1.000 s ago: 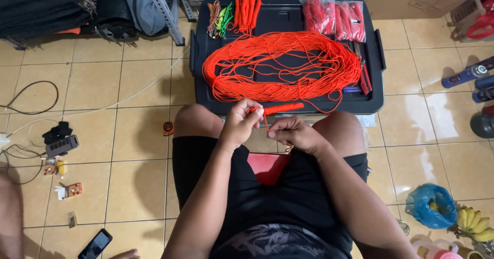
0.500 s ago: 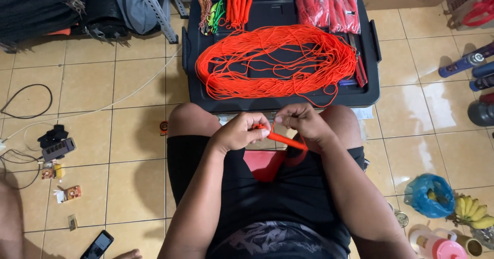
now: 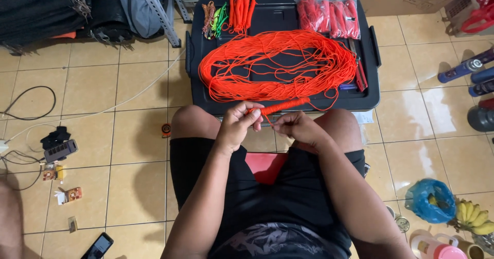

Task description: Assembling pens by threading components onto a red cord.

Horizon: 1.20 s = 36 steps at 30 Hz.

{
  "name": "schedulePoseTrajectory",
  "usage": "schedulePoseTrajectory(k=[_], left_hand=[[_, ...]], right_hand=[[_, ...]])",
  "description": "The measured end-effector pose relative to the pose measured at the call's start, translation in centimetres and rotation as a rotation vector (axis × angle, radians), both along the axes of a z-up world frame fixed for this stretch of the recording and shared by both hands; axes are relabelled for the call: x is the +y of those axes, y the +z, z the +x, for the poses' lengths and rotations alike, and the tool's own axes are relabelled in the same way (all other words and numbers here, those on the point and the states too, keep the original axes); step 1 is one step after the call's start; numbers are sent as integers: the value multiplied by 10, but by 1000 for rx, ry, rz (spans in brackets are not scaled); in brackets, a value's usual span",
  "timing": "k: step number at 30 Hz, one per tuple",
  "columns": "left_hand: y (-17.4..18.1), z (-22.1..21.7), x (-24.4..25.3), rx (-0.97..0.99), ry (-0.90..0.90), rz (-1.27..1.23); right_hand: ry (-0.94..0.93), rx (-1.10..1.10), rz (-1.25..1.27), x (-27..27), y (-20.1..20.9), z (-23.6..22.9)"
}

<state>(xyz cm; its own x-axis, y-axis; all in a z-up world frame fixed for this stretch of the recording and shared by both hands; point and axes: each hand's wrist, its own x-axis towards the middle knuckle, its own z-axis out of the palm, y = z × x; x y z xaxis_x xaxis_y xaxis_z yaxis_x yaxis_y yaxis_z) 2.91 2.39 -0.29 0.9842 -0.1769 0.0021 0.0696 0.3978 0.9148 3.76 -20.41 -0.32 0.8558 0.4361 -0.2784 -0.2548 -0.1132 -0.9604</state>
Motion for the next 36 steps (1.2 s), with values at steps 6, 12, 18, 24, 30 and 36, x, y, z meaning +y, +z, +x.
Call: schedulePoseTrajectory(k=[6, 12, 18, 24, 30, 36], left_hand=[[-9, -4, -19, 107, 107, -42], [-14, -13, -50, 170, 187, -73], [-6, -19, -55, 260, 207, -142], [-16, -13, -49, 248, 227, -145], [-9, -13, -43, 200, 238, -84], [-7, -15, -46, 219, 235, -100]], right_hand=[[-231, -158, 351, 5, 14, -3], [-391, -173, 451, 29, 16, -9], [-440, -189, 429, 46, 48, -19], [-501, -105, 605, 31, 17, -9], [-624, -93, 554, 7, -12, 6], [-674, -163, 487, 12, -14, 8]])
